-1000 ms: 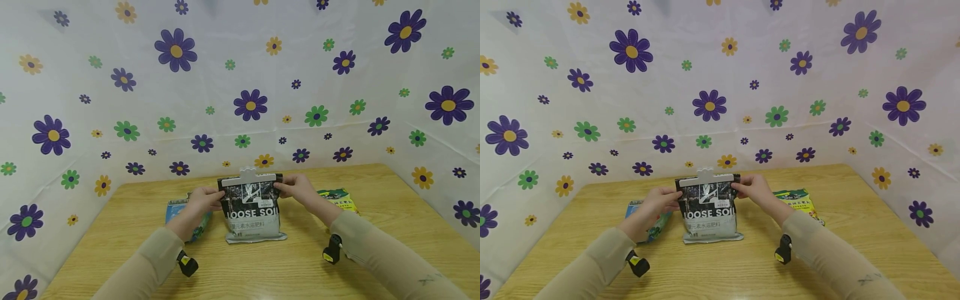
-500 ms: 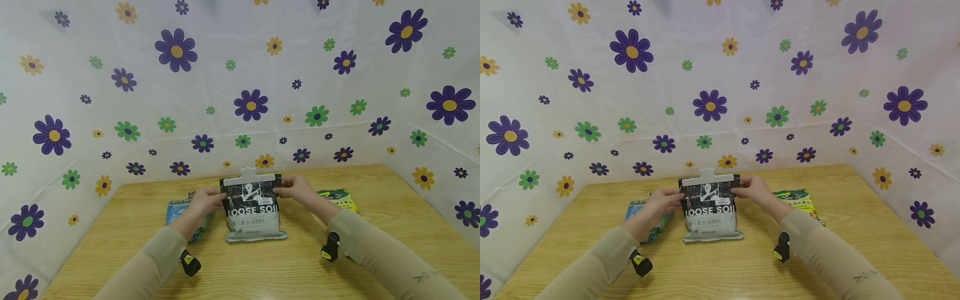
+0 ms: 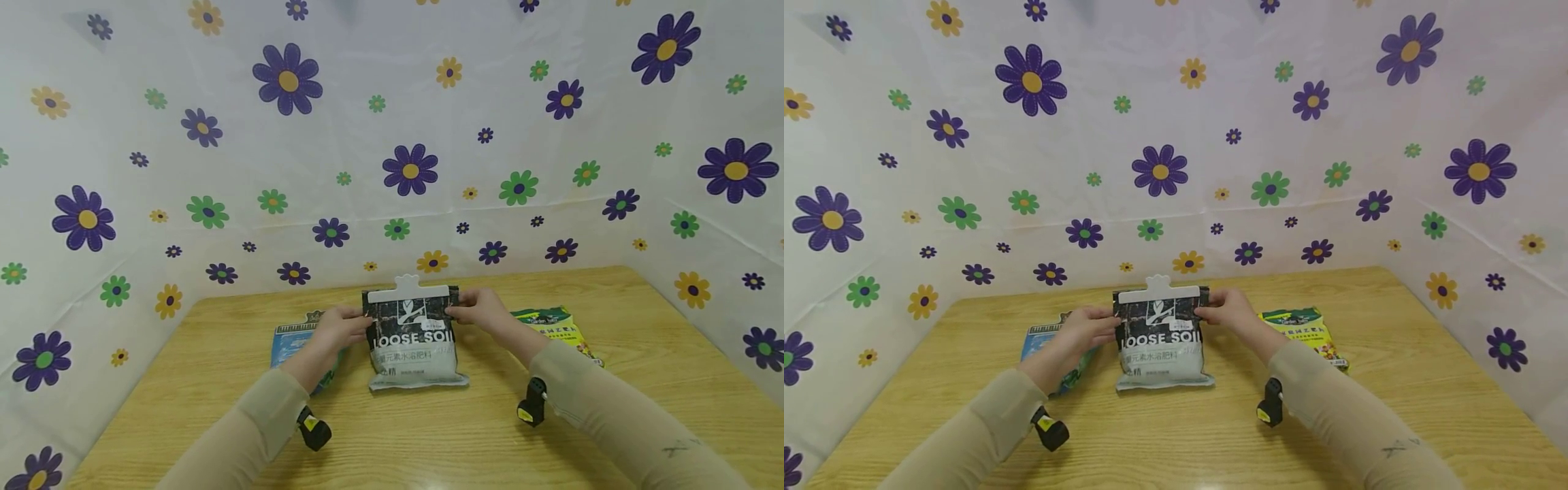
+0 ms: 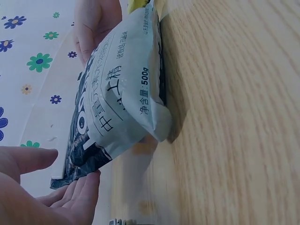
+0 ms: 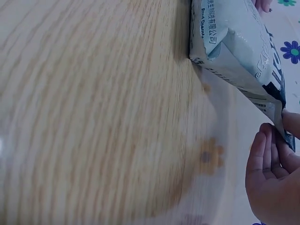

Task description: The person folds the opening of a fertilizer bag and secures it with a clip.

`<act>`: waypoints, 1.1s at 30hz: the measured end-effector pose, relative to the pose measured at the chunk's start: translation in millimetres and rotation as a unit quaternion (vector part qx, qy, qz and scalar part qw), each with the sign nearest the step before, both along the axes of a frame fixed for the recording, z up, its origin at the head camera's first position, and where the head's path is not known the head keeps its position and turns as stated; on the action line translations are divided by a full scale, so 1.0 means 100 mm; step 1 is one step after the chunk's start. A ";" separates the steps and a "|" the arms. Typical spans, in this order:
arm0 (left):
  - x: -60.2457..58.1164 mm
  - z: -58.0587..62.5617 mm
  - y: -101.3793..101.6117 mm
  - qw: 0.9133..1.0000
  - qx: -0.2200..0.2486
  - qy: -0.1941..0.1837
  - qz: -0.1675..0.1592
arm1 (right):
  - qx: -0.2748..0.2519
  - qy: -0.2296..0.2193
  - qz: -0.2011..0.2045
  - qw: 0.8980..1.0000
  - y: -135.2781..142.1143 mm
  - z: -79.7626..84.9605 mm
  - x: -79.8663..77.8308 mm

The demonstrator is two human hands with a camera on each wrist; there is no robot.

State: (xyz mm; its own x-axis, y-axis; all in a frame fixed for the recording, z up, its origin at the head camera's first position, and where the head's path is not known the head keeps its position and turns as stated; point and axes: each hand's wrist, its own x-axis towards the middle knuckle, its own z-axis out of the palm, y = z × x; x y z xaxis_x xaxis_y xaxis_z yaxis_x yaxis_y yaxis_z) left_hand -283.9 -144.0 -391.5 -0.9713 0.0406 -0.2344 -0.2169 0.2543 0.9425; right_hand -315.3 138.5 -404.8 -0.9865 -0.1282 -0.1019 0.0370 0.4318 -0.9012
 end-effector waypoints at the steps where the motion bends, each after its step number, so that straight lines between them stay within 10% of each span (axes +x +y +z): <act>1: 0.00 0.00 0.00 1.000 -0.001 0.000 -0.001 | -0.002 -0.004 -0.003 1.000 -0.01 -0.01 0.00; 33: -0.03 -0.10 0.07 0.975 -0.217 0.021 -0.041 | 0.102 -0.037 -0.030 0.994 -0.05 -0.12 -0.11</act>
